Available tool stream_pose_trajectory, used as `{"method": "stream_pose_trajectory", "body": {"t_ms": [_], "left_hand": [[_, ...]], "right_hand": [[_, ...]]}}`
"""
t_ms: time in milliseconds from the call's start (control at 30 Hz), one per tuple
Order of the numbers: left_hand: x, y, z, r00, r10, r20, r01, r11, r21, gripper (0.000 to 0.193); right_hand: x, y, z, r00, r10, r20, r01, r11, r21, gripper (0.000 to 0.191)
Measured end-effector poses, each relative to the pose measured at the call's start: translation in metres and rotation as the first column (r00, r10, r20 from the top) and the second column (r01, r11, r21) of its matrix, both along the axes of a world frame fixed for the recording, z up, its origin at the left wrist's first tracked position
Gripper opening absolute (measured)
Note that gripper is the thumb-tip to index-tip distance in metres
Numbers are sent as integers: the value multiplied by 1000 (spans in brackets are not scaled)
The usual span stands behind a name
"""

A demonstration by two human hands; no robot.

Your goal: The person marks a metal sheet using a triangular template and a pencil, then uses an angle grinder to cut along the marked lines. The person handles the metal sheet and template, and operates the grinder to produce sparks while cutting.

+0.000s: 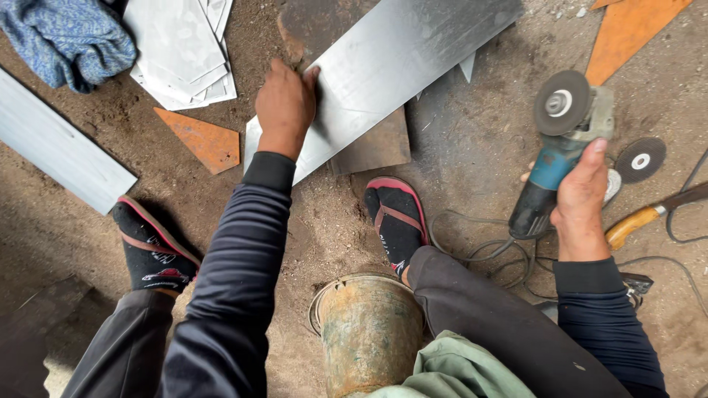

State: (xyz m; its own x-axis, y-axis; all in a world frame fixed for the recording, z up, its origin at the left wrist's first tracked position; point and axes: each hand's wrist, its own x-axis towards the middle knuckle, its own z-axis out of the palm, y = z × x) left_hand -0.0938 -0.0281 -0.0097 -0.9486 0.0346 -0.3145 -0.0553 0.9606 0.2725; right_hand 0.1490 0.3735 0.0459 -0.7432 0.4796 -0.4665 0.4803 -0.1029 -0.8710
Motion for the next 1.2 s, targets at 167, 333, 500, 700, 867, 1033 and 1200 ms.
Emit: {"method": "stream_pose_trajectory", "body": {"t_ms": [167,333,500,700,867,1033,1200], "left_hand": [[30,4,3,954,34,299,-32,999,-9,70],[50,5,-2,906,121,405,-161,985,66,82],[64,5,-13,897,136,421,-186,979,82,85],[67,6,-16,870,137,474,-211,972,106,81],[65,5,-13,849,127,512,-229,963,141,78],[64,3,-8,838,110,534,-232,958,166,79],[62,0,-5,814,103,572,-244,954,175,83]], "right_hand": [[-9,-15,0,993,119,5,-119,993,18,75],[-21,-37,-15,965,231,121,-237,970,42,71],[-24,-52,-42,882,356,309,-462,781,419,69],[-21,-61,-62,834,389,390,-549,644,532,68],[-23,-67,-58,838,411,359,-545,643,537,68],[-27,-75,-50,836,360,415,-543,655,526,69],[-32,-82,-42,824,374,426,-556,681,478,72]]}}
